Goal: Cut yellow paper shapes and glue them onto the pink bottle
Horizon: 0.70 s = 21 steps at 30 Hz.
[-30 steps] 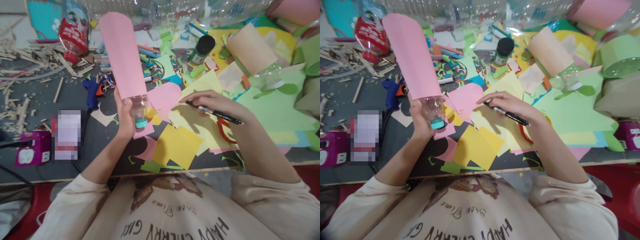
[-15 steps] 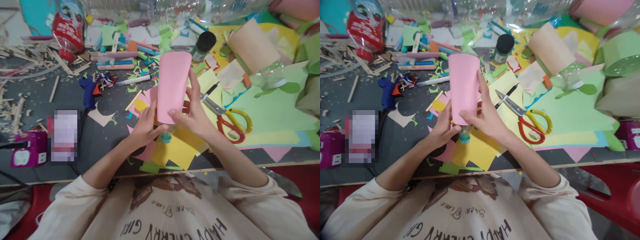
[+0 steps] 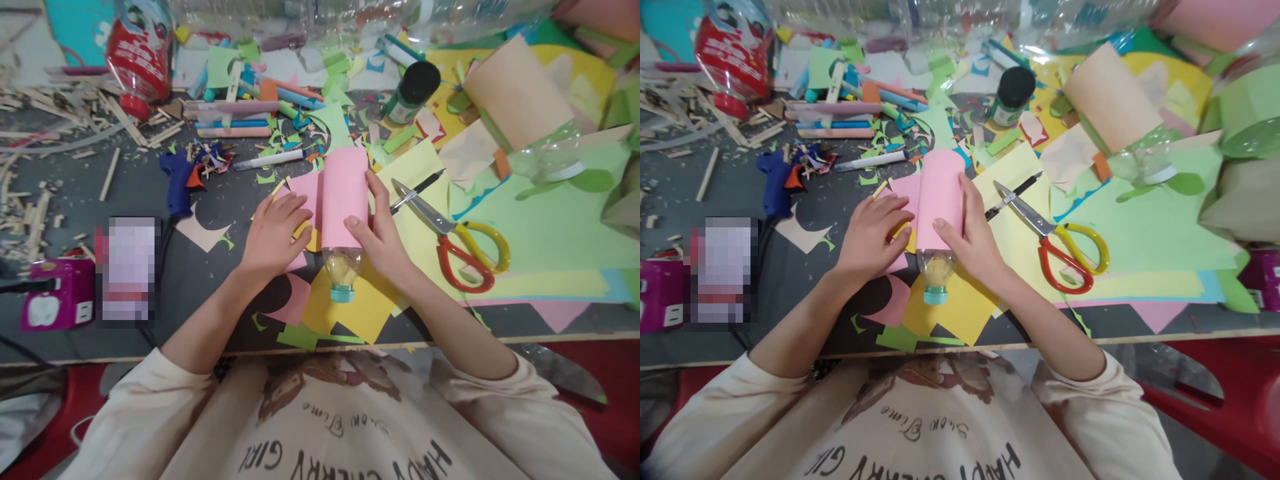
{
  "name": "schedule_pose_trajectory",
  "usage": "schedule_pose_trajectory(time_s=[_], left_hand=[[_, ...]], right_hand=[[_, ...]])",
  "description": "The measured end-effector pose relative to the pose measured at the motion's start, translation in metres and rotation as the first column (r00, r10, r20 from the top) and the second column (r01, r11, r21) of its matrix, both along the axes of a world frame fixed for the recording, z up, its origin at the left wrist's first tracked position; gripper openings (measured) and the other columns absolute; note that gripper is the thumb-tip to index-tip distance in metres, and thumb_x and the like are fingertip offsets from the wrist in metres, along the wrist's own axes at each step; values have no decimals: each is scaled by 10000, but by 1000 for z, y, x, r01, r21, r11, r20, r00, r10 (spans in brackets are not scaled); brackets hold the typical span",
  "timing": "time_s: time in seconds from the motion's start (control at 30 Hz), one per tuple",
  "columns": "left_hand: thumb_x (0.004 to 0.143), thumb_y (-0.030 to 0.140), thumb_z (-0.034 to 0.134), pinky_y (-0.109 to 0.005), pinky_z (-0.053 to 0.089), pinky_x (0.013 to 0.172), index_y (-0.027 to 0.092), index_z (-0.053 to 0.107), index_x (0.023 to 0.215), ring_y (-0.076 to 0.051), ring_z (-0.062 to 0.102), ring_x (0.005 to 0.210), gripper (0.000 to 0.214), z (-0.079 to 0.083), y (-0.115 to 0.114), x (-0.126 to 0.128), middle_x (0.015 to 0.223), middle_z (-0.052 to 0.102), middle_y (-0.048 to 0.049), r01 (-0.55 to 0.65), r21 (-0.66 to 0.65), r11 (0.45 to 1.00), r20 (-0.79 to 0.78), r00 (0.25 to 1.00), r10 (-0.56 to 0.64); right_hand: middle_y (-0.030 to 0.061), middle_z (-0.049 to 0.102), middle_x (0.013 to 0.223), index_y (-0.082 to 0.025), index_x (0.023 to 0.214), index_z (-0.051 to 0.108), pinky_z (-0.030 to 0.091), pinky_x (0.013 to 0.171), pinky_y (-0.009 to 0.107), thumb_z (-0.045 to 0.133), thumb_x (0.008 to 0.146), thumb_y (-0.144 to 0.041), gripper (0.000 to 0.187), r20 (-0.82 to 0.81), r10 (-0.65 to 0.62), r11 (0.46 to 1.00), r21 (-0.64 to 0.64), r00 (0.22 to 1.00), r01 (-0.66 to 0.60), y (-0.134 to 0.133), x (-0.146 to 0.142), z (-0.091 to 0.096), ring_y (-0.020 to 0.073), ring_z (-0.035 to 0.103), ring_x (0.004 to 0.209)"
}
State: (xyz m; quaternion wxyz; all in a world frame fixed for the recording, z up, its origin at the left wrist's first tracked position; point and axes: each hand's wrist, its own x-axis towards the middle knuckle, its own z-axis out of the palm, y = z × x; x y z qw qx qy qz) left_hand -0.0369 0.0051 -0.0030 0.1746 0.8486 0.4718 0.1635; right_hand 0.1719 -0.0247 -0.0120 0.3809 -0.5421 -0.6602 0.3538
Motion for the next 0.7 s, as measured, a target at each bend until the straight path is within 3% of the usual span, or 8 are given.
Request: schedule_pose_trajectory(time_s=[0.13, 0.37, 0.57, 0.7], left_hand=[[957, 332, 386, -495, 314, 1191, 212, 661, 1057, -262, 530, 1337, 316, 4, 2, -2, 1332, 656, -78, -57, 17, 998, 35, 998, 56], [992, 558, 303, -457, 316, 1193, 216, 452, 1451, -255, 481, 1374, 591, -1, -1, -1, 1479, 522, -116, 179, 8, 984, 189, 966, -178], [980, 614, 294, -452, 378, 1137, 253, 447, 1475, -284, 477, 1353, 631, -6, 2, -4, 1460, 512, -128, 157, 2, 988, 235, 960, -153], [994, 567, 310, -434, 405, 1113, 240, 478, 1455, -269, 498, 1316, 589, -6, 2, -5, 1415, 529, -132, 146, 29, 989, 250, 957, -149]], right_hand=[[90, 190, 1641, -302, 1539, 155, 230, 1232, 545, 424, 924, -660, 761, -33, -6, 1000, -18, 999, 6, 1, -1, 0, 302, 192, 1524], [100, 242, 1613, -294, 1519, 197, 278, 1220, 517, 405, 935, -661, 721, -51, -19, 1000, 21, 999, 20, 2, -4, -1, 278, 218, 1514], [103, 385, 1527, -305, 1469, 300, 270, 1212, 535, 292, 983, -625, 581, -14, -44, 999, 26, 999, 44, 0, -5, 2, 273, 326, 1459], [126, 426, 1476, -284, 1424, 342, 345, 1171, 519, 294, 982, -628, 562, 6, -61, 998, 22, 998, 61, -2, -8, 3, 266, 400, 1400]])
